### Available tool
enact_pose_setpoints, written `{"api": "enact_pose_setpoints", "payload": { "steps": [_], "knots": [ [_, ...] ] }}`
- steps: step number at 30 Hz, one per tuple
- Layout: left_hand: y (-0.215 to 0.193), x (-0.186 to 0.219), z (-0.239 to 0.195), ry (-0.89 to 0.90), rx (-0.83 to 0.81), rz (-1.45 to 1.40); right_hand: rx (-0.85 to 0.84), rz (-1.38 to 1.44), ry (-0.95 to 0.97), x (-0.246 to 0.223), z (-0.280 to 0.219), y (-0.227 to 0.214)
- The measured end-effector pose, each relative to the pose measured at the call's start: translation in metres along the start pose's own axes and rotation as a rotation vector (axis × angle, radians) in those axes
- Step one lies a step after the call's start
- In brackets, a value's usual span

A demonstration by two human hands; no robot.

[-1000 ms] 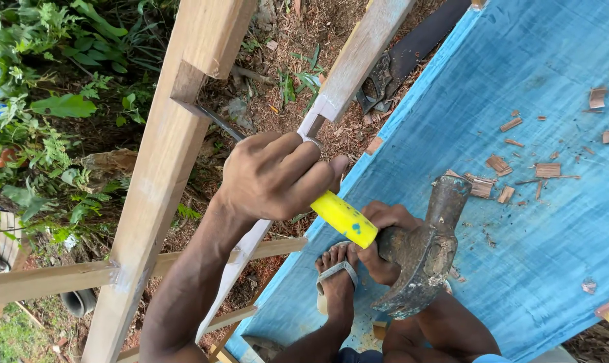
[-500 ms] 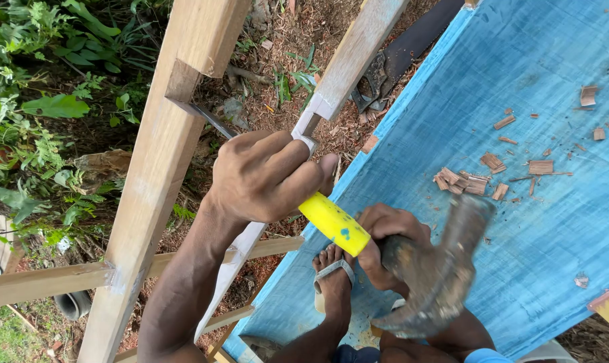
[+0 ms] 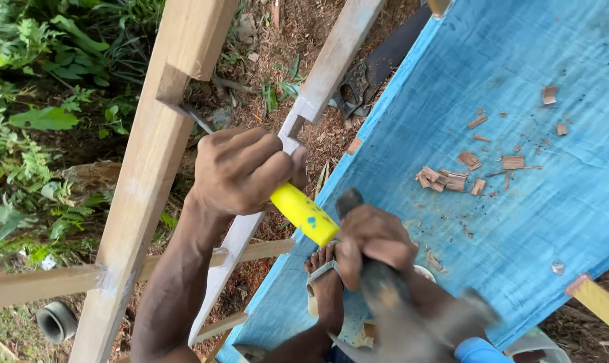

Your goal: The person uses a hammer and a yellow chisel to carve a rectangular notch into a wooden beam that is part of a ladder-like structure. The person repeatedly strikes the chisel to remove wood chips, which fall onto a blue tarp below. The task is performed outdoors in a wooded area.

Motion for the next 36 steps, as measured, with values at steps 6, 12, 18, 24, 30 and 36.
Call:
{"api": "enact_pose_setpoints", "payload": {
  "steps": [6, 12, 18, 24, 30, 36],
  "knots": [
    [0.035, -0.057, -0.058, 0.031, -0.108, 0.221, -0.111, -0.494, 0.182, 0.068, -0.022, -0.001],
    [0.043, 0.017, 0.002, -0.149, -0.146, 0.055, 0.227, 0.069, 0.176, 0.053, -0.072, -0.016],
    [0.018, 0.034, 0.031, -0.041, -0.237, 0.17, 0.023, 0.268, 0.455, 0.037, -0.057, -0.007],
    [0.014, 0.016, 0.018, -0.057, -0.277, 0.186, 0.022, 0.064, 0.597, 0.039, -0.065, -0.01],
    [0.011, 0.013, 0.017, -0.048, -0.257, 0.191, -0.024, 0.043, 0.561, 0.049, -0.074, -0.014],
    [0.014, 0.012, 0.011, -0.026, -0.194, 0.189, -0.003, 0.022, 0.585, 0.055, -0.088, -0.02]
  ]
}}
Point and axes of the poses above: each hand's wrist, its own z-axis towards the middle knuckle, its own y-axis out of the palm, x = y × z, the point moved 8 cm from there along z, towards the middle knuckle, and after that the axes turned 5 degrees about -x, right-handed, at the moved point
